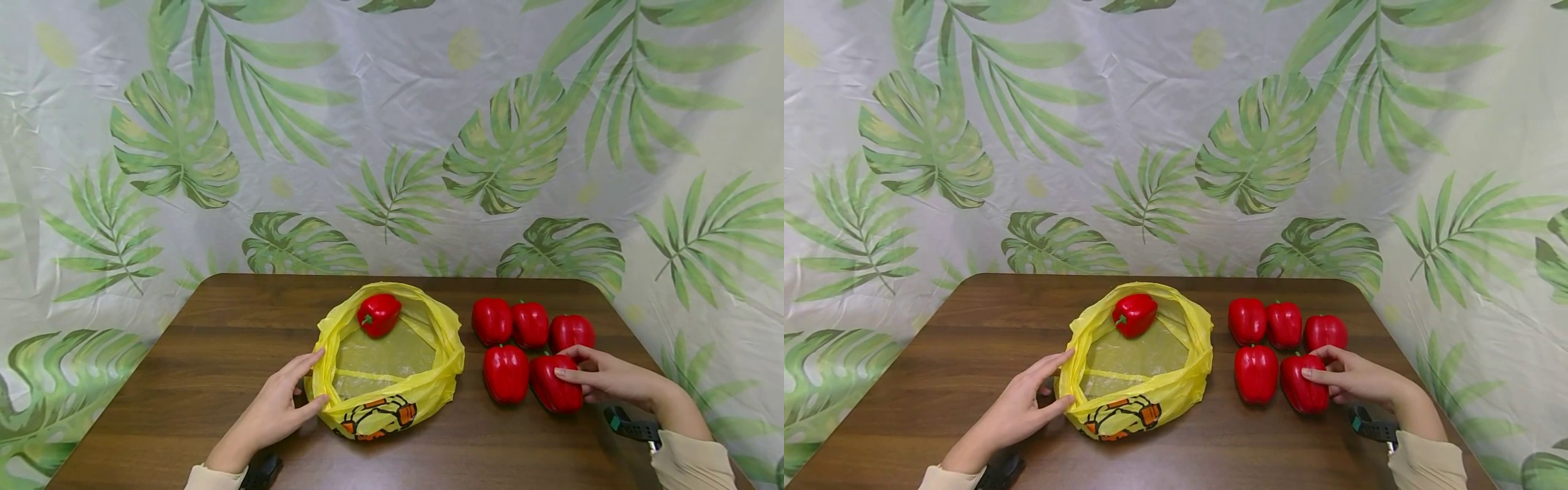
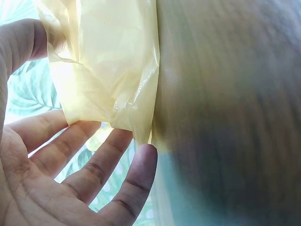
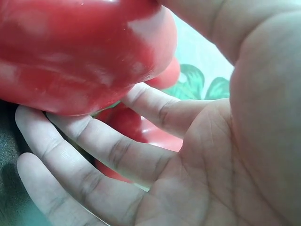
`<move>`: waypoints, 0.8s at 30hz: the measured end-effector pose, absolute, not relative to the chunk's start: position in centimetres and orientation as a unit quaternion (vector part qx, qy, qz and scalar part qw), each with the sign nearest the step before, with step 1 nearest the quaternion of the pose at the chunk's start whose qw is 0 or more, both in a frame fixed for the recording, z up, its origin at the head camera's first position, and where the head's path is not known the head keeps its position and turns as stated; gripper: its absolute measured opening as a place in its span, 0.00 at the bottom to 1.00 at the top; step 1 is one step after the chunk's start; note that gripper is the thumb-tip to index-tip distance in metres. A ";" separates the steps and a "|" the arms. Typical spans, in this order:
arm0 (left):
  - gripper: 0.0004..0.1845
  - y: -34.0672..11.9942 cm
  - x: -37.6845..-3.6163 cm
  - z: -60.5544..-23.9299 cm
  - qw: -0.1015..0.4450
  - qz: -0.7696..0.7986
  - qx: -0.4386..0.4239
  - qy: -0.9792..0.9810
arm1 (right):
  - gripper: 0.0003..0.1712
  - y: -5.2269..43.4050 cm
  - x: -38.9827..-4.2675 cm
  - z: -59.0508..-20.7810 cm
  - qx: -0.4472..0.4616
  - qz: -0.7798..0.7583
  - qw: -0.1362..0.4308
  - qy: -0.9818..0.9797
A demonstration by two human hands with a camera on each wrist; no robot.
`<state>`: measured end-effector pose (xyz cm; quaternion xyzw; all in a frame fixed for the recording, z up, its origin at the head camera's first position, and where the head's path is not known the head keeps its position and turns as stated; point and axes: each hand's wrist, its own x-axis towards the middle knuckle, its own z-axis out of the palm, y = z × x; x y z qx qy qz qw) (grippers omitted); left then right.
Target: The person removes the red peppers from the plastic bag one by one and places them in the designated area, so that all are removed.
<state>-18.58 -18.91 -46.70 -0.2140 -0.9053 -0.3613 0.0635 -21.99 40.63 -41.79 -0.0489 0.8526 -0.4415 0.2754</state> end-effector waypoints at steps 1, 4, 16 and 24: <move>0.39 -18.9 -18.6 -46.7 0.064 -0.361 -0.214 -0.905 | 0.35 40.6 -21.9 -41.7 -0.051 -0.441 0.275 0.853; 0.39 -18.9 -18.6 -46.7 0.065 -0.362 -0.213 -0.905 | 0.35 40.5 -21.9 -41.6 -0.053 -0.438 0.275 0.854; 0.38 -18.8 -18.6 -46.5 0.068 -0.365 -0.210 -0.904 | 0.35 40.2 -21.9 -41.4 -0.054 -0.409 0.268 0.870; 0.38 -18.9 -18.6 -46.5 0.068 -0.365 -0.211 -0.904 | 0.38 40.3 -21.8 -41.5 -0.054 -0.411 0.267 0.870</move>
